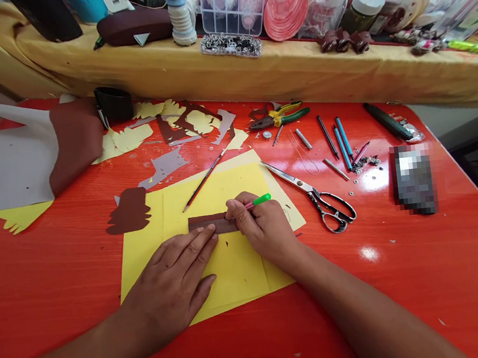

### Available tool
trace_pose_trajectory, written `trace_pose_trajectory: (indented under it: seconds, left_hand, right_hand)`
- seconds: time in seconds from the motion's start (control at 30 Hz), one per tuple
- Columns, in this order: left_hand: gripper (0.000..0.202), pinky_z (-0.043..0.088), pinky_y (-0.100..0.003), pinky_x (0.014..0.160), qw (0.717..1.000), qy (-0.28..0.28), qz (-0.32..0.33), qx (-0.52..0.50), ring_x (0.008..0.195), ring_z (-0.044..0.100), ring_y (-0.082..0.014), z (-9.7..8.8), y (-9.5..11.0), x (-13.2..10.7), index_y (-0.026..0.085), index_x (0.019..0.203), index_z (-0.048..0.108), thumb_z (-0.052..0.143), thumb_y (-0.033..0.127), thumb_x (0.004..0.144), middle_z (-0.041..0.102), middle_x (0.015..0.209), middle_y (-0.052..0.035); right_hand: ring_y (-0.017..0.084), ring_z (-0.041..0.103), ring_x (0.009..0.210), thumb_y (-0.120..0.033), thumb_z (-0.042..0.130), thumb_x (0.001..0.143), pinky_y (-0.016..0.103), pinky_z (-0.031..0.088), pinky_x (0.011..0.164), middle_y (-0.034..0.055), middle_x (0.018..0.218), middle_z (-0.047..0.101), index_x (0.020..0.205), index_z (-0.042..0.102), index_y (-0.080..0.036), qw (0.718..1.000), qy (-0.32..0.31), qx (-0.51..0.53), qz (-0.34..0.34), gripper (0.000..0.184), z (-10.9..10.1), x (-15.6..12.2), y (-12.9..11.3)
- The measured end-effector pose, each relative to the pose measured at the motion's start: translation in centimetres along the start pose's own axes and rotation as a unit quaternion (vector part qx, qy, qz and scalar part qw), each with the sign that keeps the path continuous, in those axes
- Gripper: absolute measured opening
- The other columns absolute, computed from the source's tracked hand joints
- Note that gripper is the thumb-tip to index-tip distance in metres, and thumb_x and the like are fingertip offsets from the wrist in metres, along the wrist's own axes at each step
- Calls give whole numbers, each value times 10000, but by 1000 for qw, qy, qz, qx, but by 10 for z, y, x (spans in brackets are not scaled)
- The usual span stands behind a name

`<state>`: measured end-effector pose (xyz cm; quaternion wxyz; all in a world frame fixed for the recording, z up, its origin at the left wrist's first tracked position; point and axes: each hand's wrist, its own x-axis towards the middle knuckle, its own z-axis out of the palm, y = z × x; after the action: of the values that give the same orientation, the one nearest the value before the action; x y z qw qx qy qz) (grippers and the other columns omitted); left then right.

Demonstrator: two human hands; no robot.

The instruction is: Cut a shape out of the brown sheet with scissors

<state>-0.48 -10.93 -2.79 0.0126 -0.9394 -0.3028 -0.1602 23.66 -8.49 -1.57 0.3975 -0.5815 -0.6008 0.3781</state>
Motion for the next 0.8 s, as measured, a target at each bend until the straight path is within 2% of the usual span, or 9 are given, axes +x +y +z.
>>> trace_pose_trajectory:
  seconds: [0.27,0.5,0.63,0.8]
  left_hand:
    - [476,497,-486,1138,1000,2,3,6,1347,664,-343,-1,0,1,46,1502,705,518,286,1136,727,1559,-185]
    - [489,501,-499,1146,1000,-6,-4,-4,1367,658,-352,1,1,-1,64,1532,688,544,285,1121,703,1587,-196]
    - [502,501,-505,1152,1000,-5,-10,-10,1375,655,-352,2,1,-2,82,1559,668,549,291,1118,701,1590,-191]
    - [466,501,-483,1128,1000,9,0,7,1332,676,-337,0,1,1,58,1493,710,508,288,1141,731,1558,-172]
  right_hand:
    - [176,529,558,-493,536,1168,342,489,666,-48,581,502,798,681,-246,1000,-3,-17,-7,468,0,1,0]
    - [171,521,536,-594,548,1162,318,426,573,-40,573,532,820,704,-235,1000,5,5,1,519,1,1,1]
    - [164,513,533,-562,554,1164,317,425,577,-43,572,532,810,700,-234,1000,6,5,0,504,0,1,1]
    - [166,506,537,-496,549,1163,321,421,585,-44,574,517,812,701,-234,1000,2,1,-5,464,1,1,1]
